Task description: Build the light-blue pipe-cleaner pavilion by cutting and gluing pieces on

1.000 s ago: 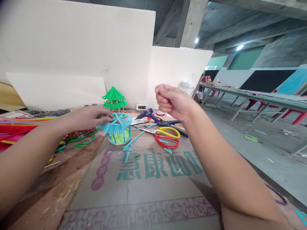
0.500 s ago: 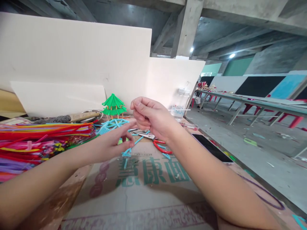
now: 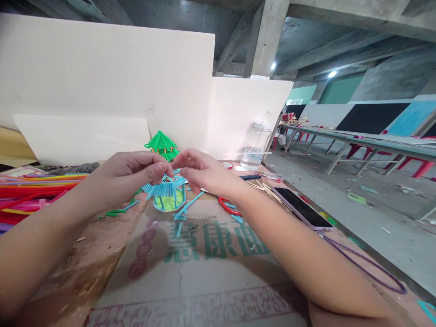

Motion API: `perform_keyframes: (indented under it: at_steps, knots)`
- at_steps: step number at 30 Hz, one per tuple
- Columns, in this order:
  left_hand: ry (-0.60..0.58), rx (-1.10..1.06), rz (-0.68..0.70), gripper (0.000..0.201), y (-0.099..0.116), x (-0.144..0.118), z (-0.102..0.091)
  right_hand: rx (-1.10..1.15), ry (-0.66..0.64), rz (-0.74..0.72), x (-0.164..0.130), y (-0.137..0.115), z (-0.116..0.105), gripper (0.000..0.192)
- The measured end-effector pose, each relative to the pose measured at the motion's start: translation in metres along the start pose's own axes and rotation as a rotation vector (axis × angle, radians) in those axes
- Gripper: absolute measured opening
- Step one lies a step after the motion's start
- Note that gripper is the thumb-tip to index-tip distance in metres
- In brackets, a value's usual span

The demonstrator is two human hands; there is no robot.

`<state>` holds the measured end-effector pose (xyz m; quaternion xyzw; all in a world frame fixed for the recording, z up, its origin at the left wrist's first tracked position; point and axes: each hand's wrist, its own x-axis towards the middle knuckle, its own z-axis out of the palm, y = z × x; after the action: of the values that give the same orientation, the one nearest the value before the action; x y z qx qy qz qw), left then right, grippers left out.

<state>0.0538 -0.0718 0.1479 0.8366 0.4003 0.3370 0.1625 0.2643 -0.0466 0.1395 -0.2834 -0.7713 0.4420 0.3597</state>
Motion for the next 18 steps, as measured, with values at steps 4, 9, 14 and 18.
perform_keyframes:
  at_steps: [4, 9, 14, 18]
  knots:
    - [0.016, -0.063, 0.034, 0.046, -0.003, 0.001, -0.002, -0.074, -0.245, 0.098, -0.004, -0.003, -0.004, 0.015]
    - [0.098, 0.044, -0.003, 0.041, -0.006, 0.004, -0.007, 0.001, -0.139, 0.073, -0.007, -0.008, -0.033, 0.02]
    - [0.058, 0.136, 0.069, 0.037, -0.006, 0.007, 0.005, 0.272, 0.079, -0.05, -0.005, -0.012, -0.024, 0.019]
    - [0.068, 0.137, 0.101, 0.035, -0.004, 0.007, 0.011, 0.316, 0.13, -0.047, -0.004, -0.013, -0.004, 0.024]
